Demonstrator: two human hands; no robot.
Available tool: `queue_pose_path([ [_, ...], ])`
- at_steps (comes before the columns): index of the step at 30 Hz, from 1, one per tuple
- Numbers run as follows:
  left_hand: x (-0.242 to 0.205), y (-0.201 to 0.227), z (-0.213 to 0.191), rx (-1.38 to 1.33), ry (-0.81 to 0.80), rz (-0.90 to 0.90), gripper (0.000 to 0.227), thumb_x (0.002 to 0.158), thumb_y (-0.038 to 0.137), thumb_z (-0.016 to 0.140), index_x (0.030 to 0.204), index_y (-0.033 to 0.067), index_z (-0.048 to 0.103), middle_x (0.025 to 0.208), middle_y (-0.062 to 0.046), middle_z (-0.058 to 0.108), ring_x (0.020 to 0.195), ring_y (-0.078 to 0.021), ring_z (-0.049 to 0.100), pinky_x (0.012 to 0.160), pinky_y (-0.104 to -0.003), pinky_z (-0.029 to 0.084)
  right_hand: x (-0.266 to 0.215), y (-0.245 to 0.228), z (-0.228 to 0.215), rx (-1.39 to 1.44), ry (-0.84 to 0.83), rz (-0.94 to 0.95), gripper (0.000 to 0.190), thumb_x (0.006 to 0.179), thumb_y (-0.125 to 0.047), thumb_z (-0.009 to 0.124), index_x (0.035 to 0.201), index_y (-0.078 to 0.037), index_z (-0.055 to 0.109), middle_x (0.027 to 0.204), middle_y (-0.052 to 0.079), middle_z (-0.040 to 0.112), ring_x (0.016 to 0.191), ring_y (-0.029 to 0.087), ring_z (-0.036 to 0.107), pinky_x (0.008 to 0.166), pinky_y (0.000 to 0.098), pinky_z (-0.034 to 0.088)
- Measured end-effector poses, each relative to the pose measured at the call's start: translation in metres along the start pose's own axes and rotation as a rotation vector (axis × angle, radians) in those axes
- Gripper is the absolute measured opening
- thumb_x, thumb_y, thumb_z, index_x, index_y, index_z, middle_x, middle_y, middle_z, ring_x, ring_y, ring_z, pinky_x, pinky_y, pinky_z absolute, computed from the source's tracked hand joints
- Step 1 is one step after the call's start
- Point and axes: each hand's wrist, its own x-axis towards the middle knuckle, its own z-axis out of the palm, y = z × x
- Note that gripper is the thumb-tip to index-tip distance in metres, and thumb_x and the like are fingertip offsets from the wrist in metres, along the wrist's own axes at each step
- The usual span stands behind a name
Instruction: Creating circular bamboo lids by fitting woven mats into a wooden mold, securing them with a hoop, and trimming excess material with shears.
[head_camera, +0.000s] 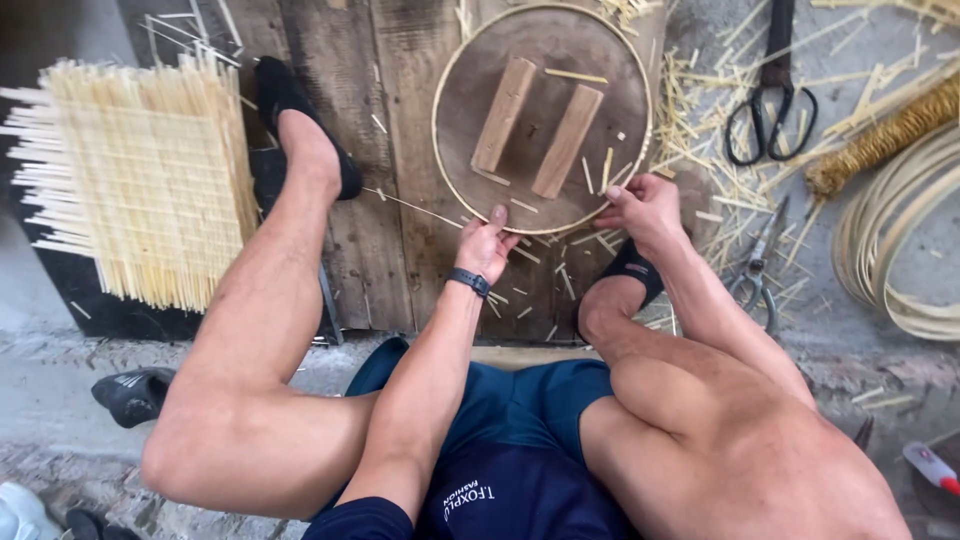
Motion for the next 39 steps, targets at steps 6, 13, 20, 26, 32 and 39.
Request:
queue_pose_path([
  [6,-0.02,0.018,0.017,0.131,0.179,-0.01,0.036,0.093,0.014,0.072,0.125,0.0033,0.059,0.117,-0.014,0.071,0.103,-0.0305,0.071,0.086,-0.046,0.063,-0.009,-0.006,0.007,-0.062,0.125,0.006,0.017,0.097,-0.002,0.064,0.104,0.013,0.06,0.09,0.02,0.068,0.071,0.028,0.072,0.058,0.0377,0.066],
  [13,-0.092,0.135,0.1,0.747,-0.212,0.573,0.066,0.09,0.009,0.073,0.147,0.0099,0.039,0.135,-0.02,0.061,0.122,-0.0351,0.063,0.098,-0.056,0.056,-0.043,-0.106,0.025,-0.187,0.023,-0.268,0.047,0.095,-0.017,0.074,0.129,0.007,0.053,0.107,0.018,0.067,0.092,0.028,0.07,0.075,0.0377,0.064],
  [20,-0.122,0.181,0.17,1.331,-0.428,0.88,0.068,0.093,0.033,0.079,0.147,0.0055,0.05,0.133,-0.021,0.071,0.128,-0.0325,0.067,0.11,-0.048,0.052,-0.057,-0.163,0.075,0.568,-0.361,-0.252,0.072,0.084,-0.032,0.082,0.134,0.004,0.045,0.123,0.015,0.066,0.111,0.026,0.071,0.092,0.0408,0.067],
  [26,-0.135,0.172,0.259,1.618,-0.366,1.24,0.069,0.105,0.065,0.032,0.133,0.011,0.064,0.104,-0.015,0.078,0.082,-0.0218,0.078,0.066,-0.037,0.064,-0.07,-0.129,0.087,0.699,-0.362,-0.273,0.062,0.092,-0.022,0.081,0.137,0.002,0.045,0.125,0.014,0.062,0.108,0.023,0.069,0.081,0.0378,0.065],
  [32,-0.112,0.179,0.258,1.579,-0.333,1.556,0.065,0.11,0.062,0.03,0.122,0.0098,0.067,0.093,-0.011,0.08,0.062,-0.0196,0.074,0.047,-0.032,0.055,-0.067,-0.132,0.093,0.727,-0.424,-0.316,0.058,0.095,-0.018,0.079,0.137,0.005,0.046,0.127,0.015,0.063,0.109,0.023,0.07,0.079,0.0347,0.065],
  [39,-0.108,0.179,0.257,1.562,-0.379,1.514,0.059,0.11,0.062,0.032,0.127,0.0173,0.066,0.096,-0.009,0.079,0.067,-0.0156,0.076,0.053,-0.028,0.057,-0.063,-0.126,0.079,0.683,-0.388,-0.333,0.058,0.095,-0.019,0.08,0.136,0.005,0.048,0.127,0.016,0.063,0.113,0.023,0.07,0.095,0.037,0.065],
])
